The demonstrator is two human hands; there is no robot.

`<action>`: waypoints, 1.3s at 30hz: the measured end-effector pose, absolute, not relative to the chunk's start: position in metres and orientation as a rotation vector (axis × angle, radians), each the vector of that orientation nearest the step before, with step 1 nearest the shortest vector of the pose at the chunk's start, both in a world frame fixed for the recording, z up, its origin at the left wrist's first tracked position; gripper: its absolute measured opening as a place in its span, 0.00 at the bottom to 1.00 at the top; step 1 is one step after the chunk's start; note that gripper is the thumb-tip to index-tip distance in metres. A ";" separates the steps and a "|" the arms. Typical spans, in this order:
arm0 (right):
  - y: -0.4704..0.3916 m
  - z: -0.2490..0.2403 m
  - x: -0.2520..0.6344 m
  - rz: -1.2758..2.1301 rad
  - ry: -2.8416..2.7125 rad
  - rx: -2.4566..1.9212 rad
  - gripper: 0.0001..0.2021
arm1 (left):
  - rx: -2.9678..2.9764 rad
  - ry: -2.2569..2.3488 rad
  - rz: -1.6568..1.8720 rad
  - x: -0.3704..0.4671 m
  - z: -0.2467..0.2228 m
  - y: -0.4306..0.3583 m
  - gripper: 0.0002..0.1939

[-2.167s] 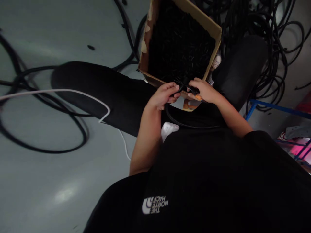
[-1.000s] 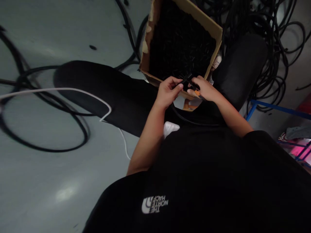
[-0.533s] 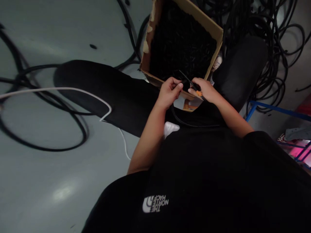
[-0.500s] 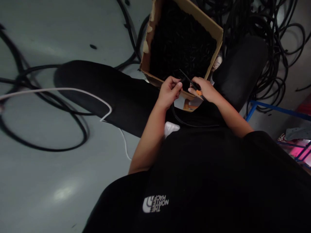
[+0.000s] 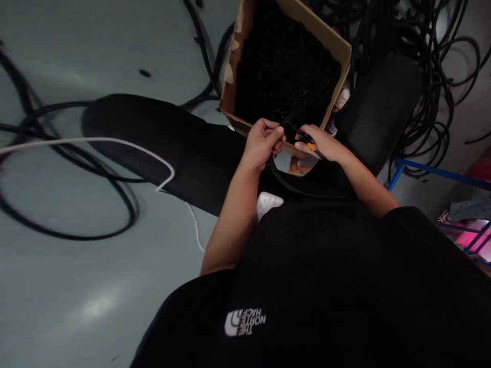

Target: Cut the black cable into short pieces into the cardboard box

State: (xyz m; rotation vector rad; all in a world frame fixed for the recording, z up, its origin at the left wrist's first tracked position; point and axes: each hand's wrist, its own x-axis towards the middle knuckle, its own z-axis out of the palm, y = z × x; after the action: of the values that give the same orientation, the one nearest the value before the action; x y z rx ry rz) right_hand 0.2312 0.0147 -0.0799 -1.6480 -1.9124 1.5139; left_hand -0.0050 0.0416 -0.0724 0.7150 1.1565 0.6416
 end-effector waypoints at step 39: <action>0.020 -0.038 0.234 1.504 -1.992 -1.806 0.08 | 1.103 1.004 0.607 -0.014 -0.108 0.031 0.40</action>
State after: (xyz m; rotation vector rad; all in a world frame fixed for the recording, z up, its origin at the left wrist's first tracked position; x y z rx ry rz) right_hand 0.2341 0.0202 -0.0379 -1.8061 -1.9919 1.5035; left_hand -0.0139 0.0315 -0.1081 1.1034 1.0040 0.6074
